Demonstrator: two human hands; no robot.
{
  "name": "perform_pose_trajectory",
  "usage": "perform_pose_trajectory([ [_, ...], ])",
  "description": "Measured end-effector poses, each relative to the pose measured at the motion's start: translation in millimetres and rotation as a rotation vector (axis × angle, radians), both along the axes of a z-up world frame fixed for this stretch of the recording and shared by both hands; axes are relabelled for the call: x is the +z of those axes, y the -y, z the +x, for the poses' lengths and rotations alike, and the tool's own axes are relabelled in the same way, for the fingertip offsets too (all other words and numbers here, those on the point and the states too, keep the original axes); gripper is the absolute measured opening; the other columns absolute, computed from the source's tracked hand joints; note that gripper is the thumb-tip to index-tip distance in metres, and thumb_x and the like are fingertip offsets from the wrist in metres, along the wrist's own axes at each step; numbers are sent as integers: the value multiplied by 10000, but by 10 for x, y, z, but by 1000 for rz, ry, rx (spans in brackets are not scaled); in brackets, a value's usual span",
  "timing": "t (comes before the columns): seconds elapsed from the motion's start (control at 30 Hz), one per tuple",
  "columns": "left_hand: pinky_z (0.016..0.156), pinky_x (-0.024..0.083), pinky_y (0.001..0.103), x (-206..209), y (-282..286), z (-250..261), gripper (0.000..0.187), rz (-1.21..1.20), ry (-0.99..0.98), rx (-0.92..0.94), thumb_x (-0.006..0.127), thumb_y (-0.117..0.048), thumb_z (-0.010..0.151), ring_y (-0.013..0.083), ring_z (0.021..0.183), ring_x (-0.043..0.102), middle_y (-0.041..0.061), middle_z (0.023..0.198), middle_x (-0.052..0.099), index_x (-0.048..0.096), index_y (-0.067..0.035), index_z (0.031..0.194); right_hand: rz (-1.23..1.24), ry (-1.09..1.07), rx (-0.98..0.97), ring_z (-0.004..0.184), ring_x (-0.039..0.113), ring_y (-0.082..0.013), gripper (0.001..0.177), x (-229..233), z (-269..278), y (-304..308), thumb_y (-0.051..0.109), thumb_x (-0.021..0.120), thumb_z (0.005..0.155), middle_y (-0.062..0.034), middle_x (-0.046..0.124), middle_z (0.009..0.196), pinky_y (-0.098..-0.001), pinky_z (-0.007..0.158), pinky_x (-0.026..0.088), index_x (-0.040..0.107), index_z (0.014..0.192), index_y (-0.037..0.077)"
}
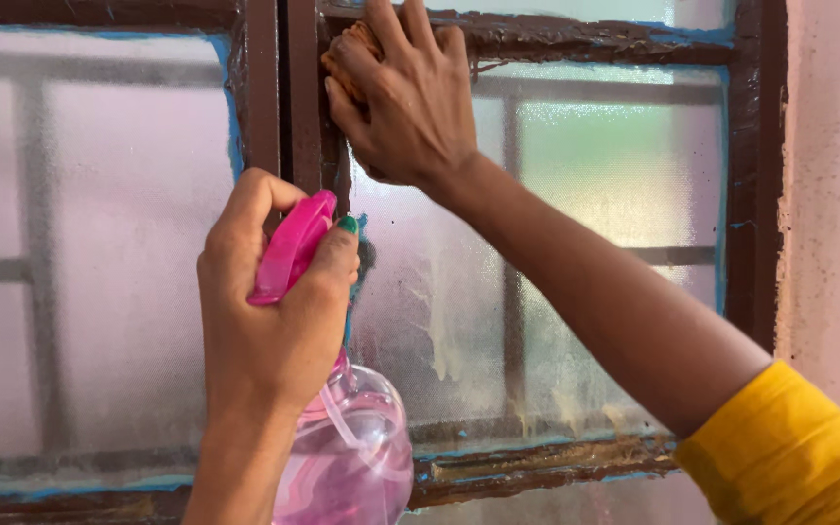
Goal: The person wipes the panes and frame of a window with a cloth, periodically applying liquid from a spray bottle.
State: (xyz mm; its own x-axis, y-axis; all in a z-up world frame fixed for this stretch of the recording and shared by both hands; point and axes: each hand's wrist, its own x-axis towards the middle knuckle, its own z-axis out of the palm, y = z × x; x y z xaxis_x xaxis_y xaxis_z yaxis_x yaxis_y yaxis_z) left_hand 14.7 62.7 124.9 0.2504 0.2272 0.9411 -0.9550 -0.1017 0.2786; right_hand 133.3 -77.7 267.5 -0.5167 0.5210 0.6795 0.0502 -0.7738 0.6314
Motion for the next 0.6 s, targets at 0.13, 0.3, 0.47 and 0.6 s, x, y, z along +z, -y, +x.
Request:
perform_pose_trajectory([
  [0.13, 498, 447, 276, -28, 20, -2, 157, -2, -16, 87, 672, -60, 865, 78, 581, 563, 14, 670, 605, 519, -66, 829, -5, -64, 67, 1126, 518, -283, 254, -190, -51, 26, 340, 696, 990, -124, 567, 1251, -459, 860, 395, 721, 1150, 144],
  [0.3, 530, 405, 291, -60, 73, 25, 189, 22, 38, 142, 702, -74, 879, 79, 597, 472, 9, 663, 529, 519, -62, 833, -562, -182, -62, 1128, 553, -243, 210, -270, -168, 472, 348, 718, 1013, -61, 599, 1227, -443, 952, 425, 728, 1130, 174],
  [0.47, 527, 392, 282, -57, 126, 16, 176, 29, 31, 121, 694, -64, 866, 76, 594, 459, 2, 672, 506, 521, -67, 834, -447, -119, -43, 1089, 548, -235, 205, -91, -118, 608, 364, 708, 1029, -76, 603, 1211, -419, 910, 428, 748, 1111, 180],
  [0.6, 514, 391, 284, -59, 190, -6, 176, 31, 10, 114, 689, -63, 857, 78, 570, 465, 1, 640, 513, 514, -65, 831, -37, -92, -4, 1016, 548, -246, 241, -270, -49, 517, 371, 705, 999, -90, 643, 1125, -434, 826, 418, 761, 1065, 146],
])
